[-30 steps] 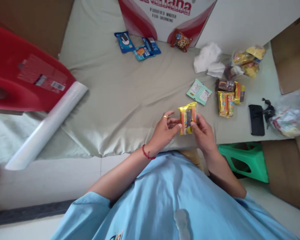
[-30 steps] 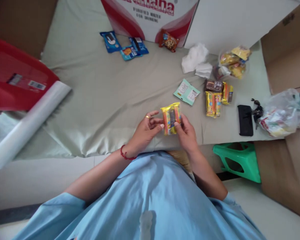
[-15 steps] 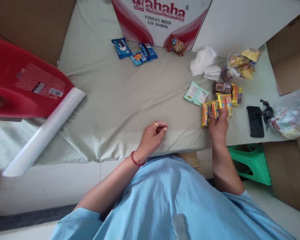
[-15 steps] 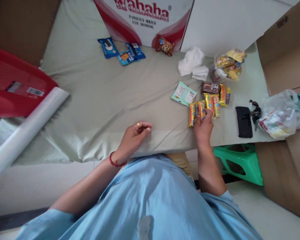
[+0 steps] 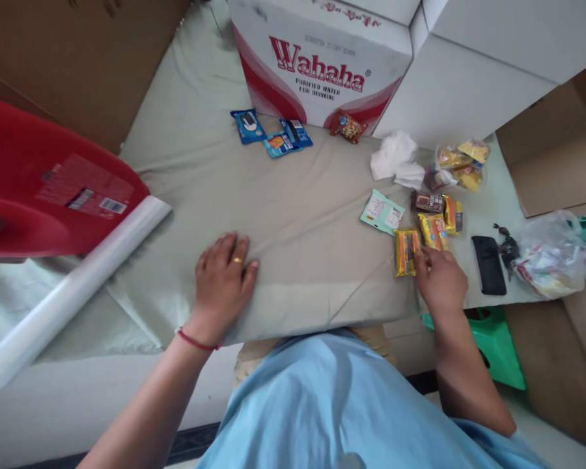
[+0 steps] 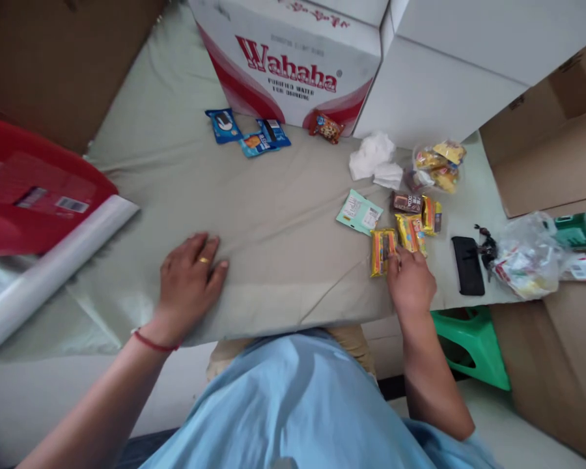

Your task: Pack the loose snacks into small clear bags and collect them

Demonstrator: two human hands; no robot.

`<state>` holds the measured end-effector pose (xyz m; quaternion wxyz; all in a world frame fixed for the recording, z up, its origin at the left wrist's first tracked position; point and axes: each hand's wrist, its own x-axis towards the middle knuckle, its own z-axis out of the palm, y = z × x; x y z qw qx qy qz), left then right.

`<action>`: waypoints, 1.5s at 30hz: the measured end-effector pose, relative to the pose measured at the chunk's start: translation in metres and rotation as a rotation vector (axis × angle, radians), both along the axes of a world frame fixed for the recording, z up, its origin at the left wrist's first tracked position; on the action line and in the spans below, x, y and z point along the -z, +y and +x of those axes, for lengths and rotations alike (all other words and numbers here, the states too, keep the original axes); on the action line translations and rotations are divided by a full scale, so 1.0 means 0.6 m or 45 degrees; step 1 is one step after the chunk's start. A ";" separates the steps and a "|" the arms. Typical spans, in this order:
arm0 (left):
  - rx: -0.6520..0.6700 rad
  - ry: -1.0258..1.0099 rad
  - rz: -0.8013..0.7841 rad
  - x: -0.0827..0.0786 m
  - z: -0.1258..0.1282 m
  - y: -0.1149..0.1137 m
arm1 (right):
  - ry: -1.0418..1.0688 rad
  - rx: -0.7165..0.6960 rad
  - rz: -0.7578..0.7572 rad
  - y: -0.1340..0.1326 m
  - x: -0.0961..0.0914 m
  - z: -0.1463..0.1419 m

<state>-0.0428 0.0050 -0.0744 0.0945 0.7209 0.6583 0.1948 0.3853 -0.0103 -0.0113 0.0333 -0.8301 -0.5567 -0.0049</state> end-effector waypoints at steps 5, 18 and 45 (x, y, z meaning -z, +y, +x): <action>0.052 0.125 -0.055 0.003 0.006 -0.017 | 0.013 -0.286 0.141 0.097 -0.048 0.004; 0.010 -0.206 0.055 0.017 -0.015 -0.027 | 0.355 -0.227 0.213 0.419 0.031 -0.097; -0.047 -1.903 -0.209 0.015 0.141 0.125 | 2.130 -0.273 0.120 0.123 0.084 -0.269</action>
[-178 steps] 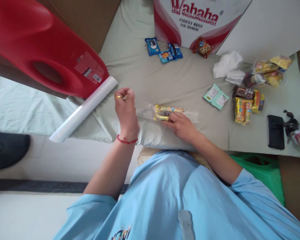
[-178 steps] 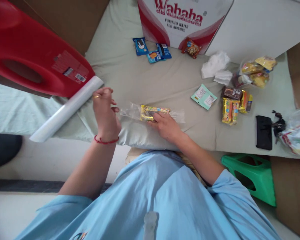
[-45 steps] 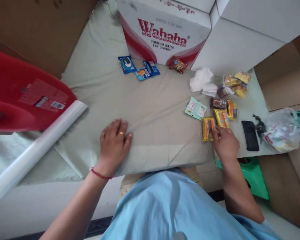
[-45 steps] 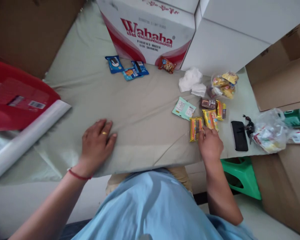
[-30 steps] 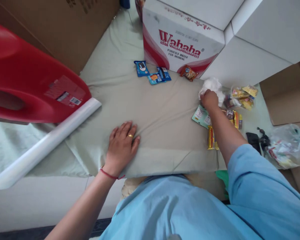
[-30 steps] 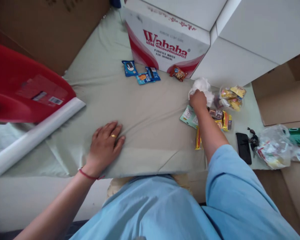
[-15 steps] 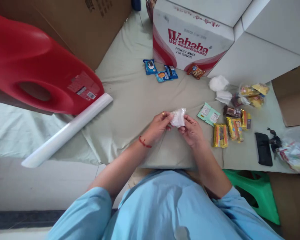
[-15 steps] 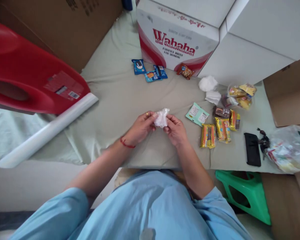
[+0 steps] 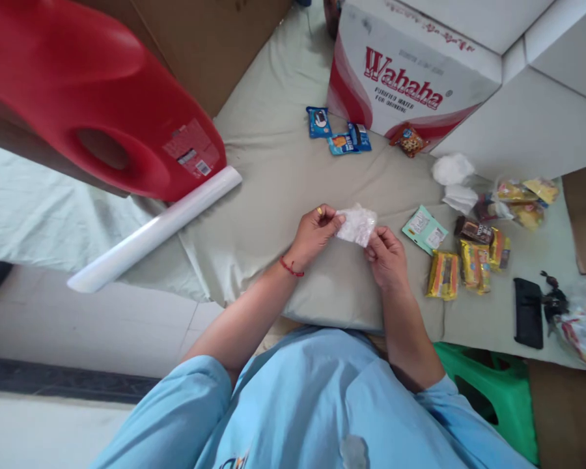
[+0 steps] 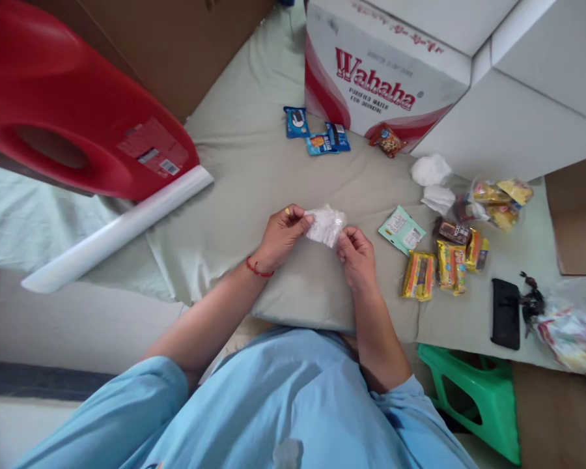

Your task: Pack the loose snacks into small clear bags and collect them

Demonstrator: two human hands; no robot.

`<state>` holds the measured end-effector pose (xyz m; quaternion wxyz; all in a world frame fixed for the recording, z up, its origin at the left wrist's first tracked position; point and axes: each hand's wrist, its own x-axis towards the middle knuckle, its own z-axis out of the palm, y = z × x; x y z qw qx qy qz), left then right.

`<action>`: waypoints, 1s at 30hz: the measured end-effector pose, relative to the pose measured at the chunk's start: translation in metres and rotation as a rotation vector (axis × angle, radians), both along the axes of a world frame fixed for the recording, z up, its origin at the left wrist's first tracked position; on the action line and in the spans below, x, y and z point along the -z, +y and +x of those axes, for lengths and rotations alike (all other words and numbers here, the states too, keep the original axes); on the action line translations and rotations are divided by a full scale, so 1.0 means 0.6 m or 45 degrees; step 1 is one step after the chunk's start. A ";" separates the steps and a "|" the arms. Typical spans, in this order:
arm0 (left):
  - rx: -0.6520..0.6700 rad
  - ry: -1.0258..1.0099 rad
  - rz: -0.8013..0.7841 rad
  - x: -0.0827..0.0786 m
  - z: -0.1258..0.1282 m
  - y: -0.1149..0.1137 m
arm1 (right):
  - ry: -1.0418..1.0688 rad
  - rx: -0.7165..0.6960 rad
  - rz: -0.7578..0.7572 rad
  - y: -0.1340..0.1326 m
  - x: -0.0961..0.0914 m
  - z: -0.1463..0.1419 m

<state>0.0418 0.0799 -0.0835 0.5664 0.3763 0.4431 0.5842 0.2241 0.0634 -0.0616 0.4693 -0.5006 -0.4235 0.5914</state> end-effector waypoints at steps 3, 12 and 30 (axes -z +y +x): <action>-0.034 -0.137 -0.004 -0.001 -0.004 0.002 | -0.087 0.038 0.101 -0.002 -0.008 0.011; 0.024 -0.359 -0.063 -0.015 -0.009 -0.002 | -0.109 0.165 0.179 -0.013 -0.026 0.035; 0.370 -0.048 -0.055 -0.012 -0.004 -0.012 | -0.656 -0.010 0.673 -0.013 -0.033 0.068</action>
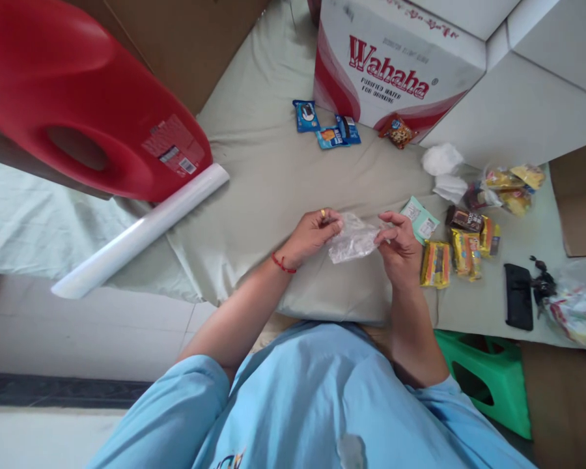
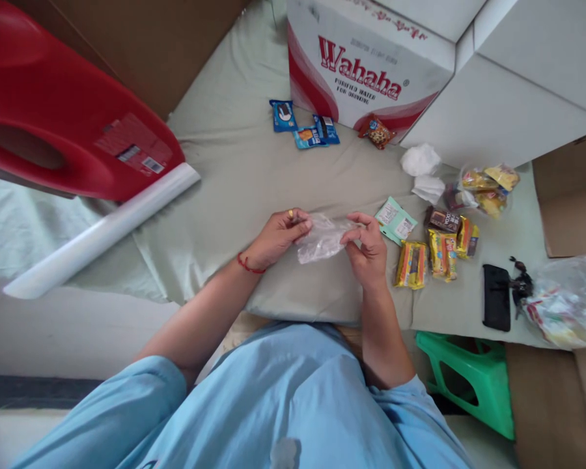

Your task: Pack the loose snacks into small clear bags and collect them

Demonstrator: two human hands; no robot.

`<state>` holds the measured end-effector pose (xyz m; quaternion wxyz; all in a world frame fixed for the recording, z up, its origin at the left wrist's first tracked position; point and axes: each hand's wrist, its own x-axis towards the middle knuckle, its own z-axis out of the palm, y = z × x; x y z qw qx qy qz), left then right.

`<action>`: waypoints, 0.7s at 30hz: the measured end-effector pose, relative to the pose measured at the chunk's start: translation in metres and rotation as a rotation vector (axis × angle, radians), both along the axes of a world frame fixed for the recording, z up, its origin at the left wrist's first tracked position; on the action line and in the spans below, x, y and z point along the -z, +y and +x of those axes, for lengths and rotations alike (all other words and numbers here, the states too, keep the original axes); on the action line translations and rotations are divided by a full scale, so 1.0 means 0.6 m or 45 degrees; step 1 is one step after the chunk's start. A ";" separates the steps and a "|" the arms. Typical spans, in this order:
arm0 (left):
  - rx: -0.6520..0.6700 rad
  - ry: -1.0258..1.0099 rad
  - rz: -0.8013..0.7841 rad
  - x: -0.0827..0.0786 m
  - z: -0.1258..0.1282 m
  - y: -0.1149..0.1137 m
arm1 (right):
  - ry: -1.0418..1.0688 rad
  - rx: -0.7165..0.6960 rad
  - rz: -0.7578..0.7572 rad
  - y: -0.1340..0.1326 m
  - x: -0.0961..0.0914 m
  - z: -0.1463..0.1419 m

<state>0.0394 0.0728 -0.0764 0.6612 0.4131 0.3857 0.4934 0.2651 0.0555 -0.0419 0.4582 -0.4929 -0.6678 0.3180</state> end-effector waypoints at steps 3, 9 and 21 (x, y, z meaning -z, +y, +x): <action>-0.251 -0.083 0.052 0.004 -0.005 0.010 | 0.005 0.024 0.022 -0.003 0.001 0.023; -0.233 -0.485 -0.133 -0.012 -0.013 0.009 | 0.081 0.091 -0.129 -0.017 0.001 0.071; -0.151 -0.522 -0.180 -0.021 -0.021 0.006 | 0.182 0.079 -0.644 0.035 0.025 -0.021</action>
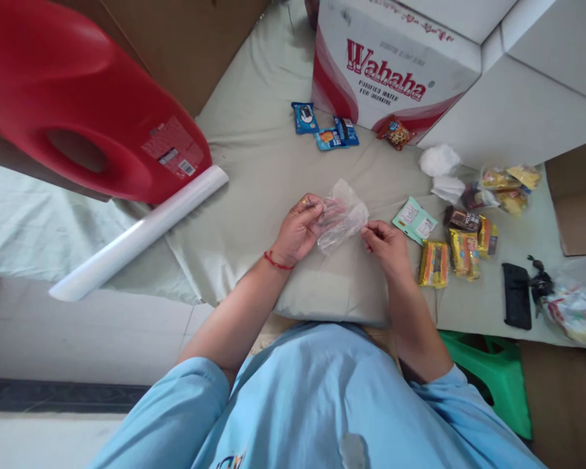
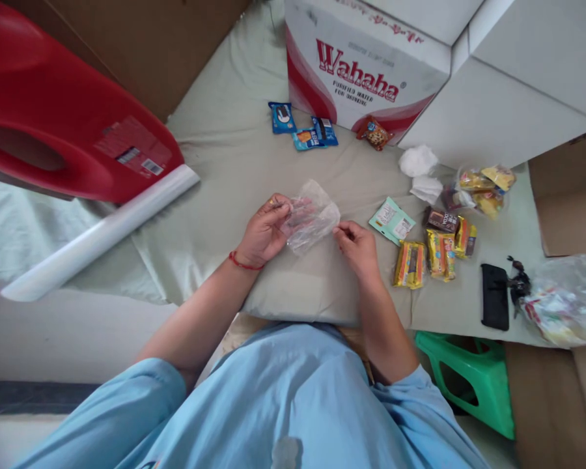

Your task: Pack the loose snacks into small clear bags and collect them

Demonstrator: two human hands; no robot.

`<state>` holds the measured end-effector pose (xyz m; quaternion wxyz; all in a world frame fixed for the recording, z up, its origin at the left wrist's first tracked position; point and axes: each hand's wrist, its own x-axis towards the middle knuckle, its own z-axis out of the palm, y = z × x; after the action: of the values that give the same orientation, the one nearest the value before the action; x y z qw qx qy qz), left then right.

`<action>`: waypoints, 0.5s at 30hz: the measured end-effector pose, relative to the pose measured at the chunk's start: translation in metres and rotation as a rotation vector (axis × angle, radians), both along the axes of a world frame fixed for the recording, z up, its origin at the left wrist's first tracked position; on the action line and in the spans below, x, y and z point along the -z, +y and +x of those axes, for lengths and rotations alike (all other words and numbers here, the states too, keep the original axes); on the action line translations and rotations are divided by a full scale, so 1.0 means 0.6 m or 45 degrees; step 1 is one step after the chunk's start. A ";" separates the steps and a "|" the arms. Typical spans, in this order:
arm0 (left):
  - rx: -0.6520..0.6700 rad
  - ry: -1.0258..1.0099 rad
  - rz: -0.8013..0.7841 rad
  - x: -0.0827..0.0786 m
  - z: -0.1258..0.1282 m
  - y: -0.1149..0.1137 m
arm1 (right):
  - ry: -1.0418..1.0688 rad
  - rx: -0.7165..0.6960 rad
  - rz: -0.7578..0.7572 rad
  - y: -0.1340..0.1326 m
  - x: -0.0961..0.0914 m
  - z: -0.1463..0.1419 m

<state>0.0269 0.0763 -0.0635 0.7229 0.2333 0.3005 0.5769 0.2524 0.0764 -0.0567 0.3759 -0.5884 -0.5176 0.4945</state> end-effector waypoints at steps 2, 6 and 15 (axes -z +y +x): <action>-0.050 -0.032 -0.008 0.000 -0.005 0.002 | 0.007 0.016 0.040 -0.001 -0.003 0.001; -0.116 -0.093 -0.053 -0.001 -0.011 0.005 | 0.059 0.187 0.061 -0.009 -0.011 0.021; -0.066 -0.112 -0.030 -0.005 -0.006 0.002 | 0.347 0.061 -0.343 -0.035 -0.017 -0.042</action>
<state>0.0235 0.0776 -0.0606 0.7229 0.1911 0.2812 0.6016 0.2272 0.0553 -0.0465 0.3721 -0.5730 -0.3771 0.6253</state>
